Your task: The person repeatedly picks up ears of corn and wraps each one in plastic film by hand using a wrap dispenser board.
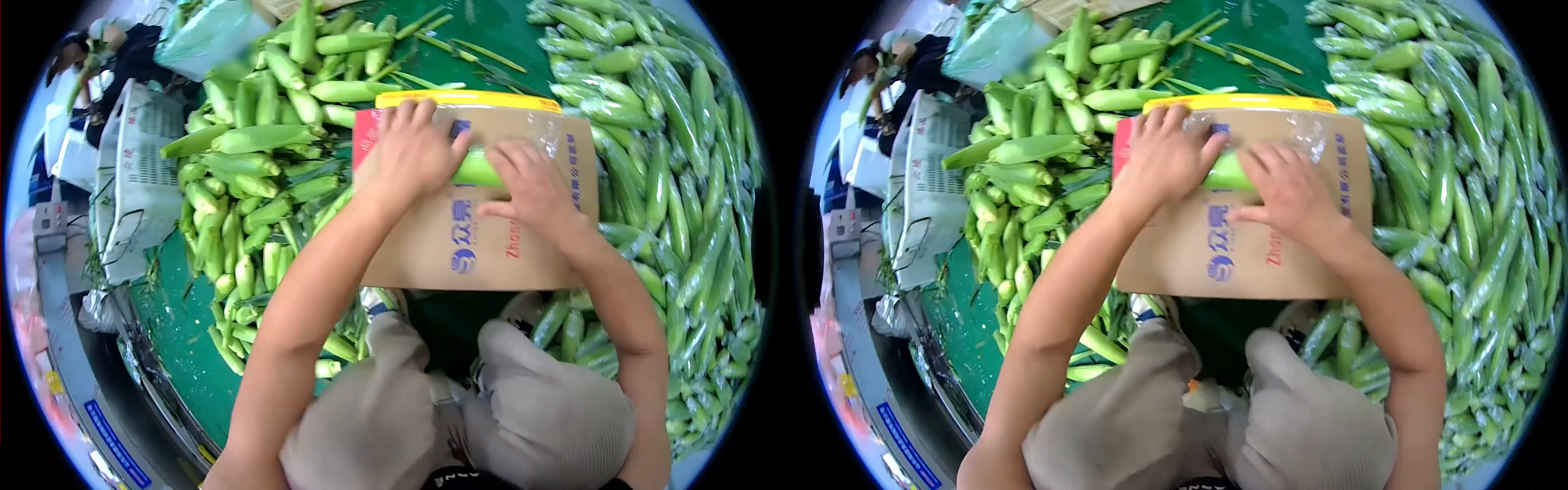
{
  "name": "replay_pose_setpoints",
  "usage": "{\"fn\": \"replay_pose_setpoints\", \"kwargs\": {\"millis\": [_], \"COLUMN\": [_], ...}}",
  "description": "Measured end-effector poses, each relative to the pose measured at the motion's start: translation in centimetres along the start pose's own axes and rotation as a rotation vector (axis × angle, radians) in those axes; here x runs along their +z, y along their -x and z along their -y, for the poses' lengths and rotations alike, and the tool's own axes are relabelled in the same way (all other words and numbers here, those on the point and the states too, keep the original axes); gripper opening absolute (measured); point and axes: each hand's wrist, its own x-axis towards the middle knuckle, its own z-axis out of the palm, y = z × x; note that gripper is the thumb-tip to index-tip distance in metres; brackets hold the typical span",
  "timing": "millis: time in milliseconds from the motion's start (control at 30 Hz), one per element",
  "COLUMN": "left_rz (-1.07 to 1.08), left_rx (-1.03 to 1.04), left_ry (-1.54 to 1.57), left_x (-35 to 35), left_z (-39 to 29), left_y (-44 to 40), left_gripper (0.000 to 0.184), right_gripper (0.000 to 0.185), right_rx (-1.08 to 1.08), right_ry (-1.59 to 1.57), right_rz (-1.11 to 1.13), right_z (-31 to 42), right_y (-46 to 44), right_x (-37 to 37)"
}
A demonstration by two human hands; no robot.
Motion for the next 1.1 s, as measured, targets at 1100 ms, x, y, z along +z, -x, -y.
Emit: {"fn": "replay_pose_setpoints", "kwargs": {"millis": [1100], "left_rz": [1.467], "left_rx": [0.375], "left_ry": [1.068], "left_x": [3.8], "left_z": [-7.7], "left_y": [21.3], "left_gripper": [0.051], "right_gripper": [0.076], "right_rx": [-0.399], "right_ry": [-0.513], "right_rz": [0.491], "right_z": [6.9], "right_y": [3.0], "right_x": [-2.2]}}
